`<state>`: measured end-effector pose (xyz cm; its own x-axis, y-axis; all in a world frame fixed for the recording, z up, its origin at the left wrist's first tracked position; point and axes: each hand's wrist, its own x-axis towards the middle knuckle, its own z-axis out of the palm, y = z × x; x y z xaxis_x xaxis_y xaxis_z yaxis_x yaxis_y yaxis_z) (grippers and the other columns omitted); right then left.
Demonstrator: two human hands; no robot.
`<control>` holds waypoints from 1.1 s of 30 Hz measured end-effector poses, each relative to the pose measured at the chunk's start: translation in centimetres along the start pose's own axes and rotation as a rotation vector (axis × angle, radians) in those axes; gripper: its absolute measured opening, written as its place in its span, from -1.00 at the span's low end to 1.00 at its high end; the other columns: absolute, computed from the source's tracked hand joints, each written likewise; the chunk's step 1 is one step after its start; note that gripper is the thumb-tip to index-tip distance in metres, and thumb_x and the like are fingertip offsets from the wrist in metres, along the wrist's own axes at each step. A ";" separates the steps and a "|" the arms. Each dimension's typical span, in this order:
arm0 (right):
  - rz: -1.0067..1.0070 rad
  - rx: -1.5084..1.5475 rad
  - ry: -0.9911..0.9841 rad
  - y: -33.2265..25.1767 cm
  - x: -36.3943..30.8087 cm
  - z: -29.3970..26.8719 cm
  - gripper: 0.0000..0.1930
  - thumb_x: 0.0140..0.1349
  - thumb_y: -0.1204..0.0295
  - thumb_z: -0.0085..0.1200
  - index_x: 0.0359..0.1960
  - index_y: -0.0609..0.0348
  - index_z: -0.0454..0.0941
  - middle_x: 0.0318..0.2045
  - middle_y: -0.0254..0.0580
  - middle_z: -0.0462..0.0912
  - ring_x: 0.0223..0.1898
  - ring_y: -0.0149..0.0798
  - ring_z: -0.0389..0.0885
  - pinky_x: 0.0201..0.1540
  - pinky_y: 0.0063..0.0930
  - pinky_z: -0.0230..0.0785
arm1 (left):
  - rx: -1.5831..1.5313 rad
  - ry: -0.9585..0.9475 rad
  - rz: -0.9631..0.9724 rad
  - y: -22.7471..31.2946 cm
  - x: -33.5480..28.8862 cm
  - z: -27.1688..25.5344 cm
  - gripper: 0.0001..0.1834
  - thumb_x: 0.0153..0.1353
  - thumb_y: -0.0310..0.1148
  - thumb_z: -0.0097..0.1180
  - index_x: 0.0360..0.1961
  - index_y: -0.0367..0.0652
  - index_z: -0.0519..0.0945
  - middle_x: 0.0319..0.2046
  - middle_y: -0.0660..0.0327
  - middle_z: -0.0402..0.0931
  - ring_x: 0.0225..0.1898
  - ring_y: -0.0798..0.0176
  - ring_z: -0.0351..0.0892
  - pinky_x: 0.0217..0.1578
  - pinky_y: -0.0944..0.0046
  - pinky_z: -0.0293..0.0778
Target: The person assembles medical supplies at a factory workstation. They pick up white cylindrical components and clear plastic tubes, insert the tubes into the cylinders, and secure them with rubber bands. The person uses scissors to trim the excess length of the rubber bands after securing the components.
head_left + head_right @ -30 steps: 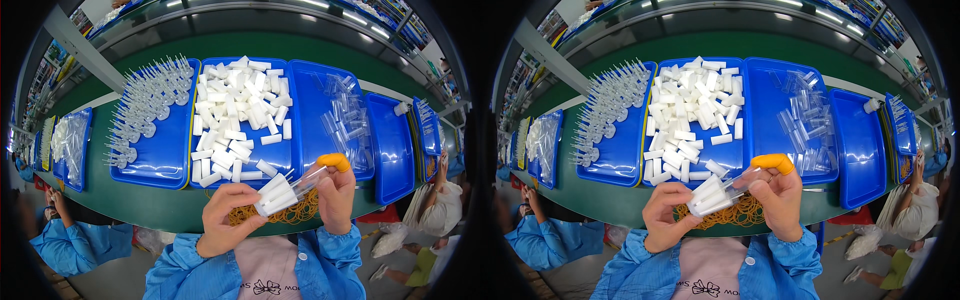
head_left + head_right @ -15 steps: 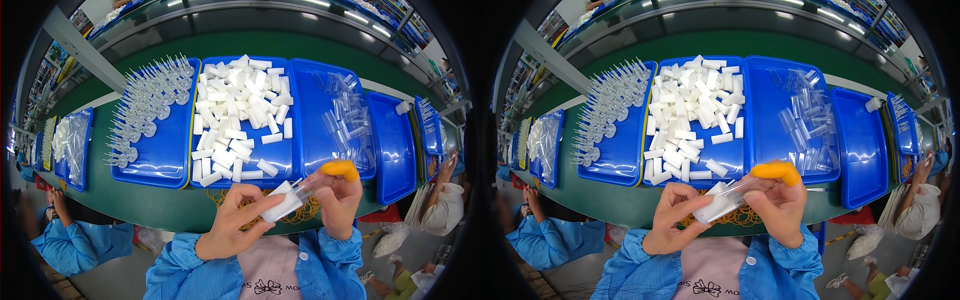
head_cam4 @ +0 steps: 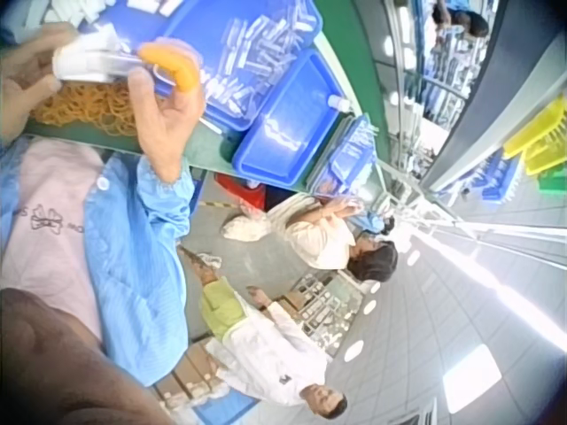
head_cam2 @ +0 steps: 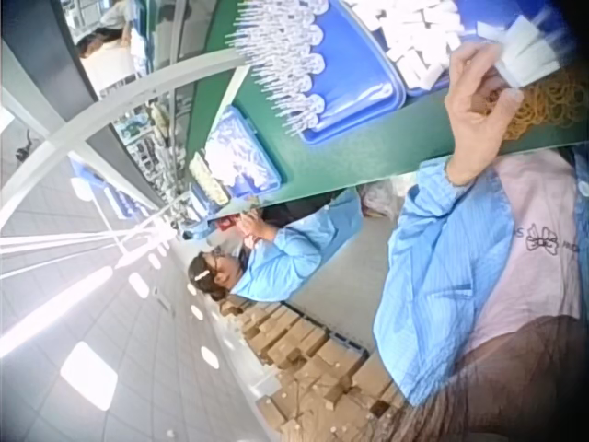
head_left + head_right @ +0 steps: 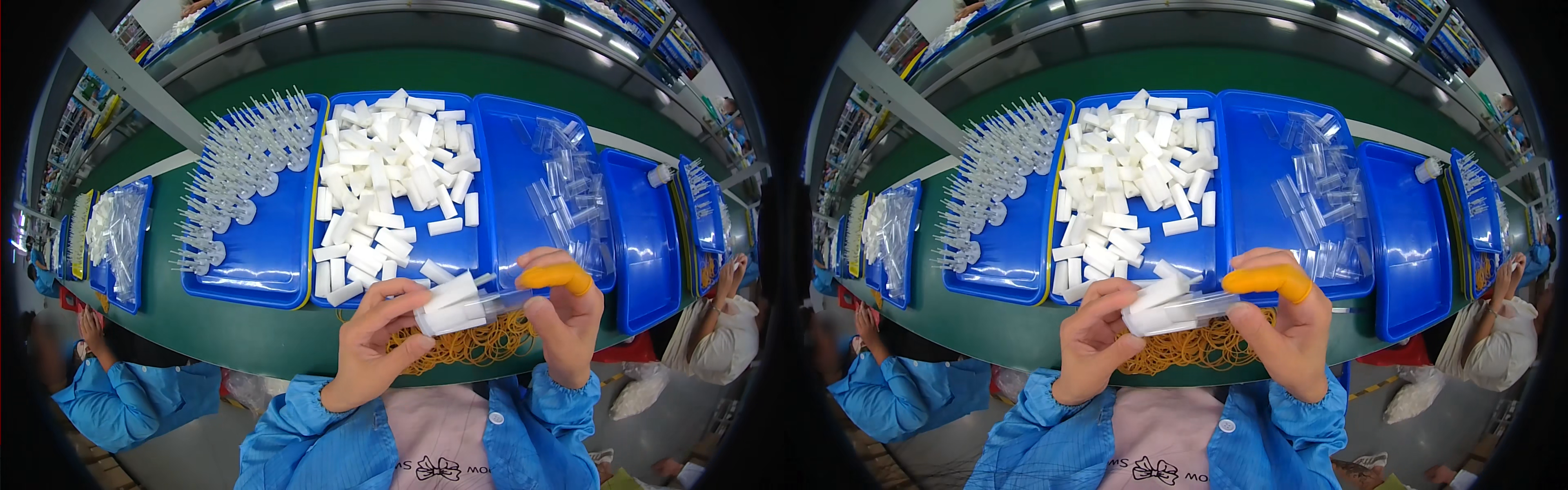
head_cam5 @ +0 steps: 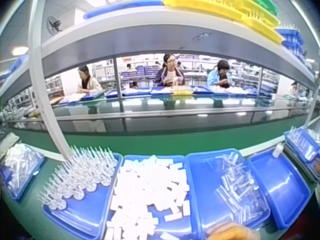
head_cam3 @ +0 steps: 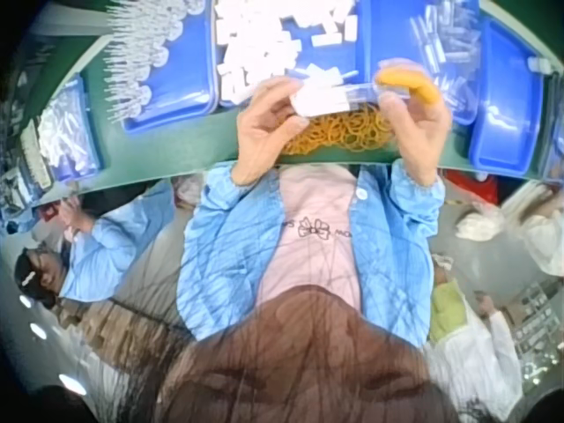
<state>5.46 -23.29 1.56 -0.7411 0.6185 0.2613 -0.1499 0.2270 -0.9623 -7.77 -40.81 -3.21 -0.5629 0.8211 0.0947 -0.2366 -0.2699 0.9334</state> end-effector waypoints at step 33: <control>0.051 -0.471 0.085 0.6 0.5 -3.1 -0.64 -0.06 0.46 0.25 -0.16 0.21 0.56 -0.30 -0.18 0.61 -0.10 -0.15 0.53 -0.04 -0.26 0.31 | -0.182 0.040 -0.015 -0.2 0.1 -0.5 -0.58 -0.02 -0.73 0.11 -0.06 -0.38 0.43 -0.04 0.07 0.32 0.04 0.17 0.43 0.11 0.15 0.38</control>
<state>7.08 -20.51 1.38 -0.6803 0.6929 0.2387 0.2130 0.4986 -0.8403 -8.13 -40.96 -3.59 -0.5883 0.8061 0.0637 -0.3825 -0.3468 0.8564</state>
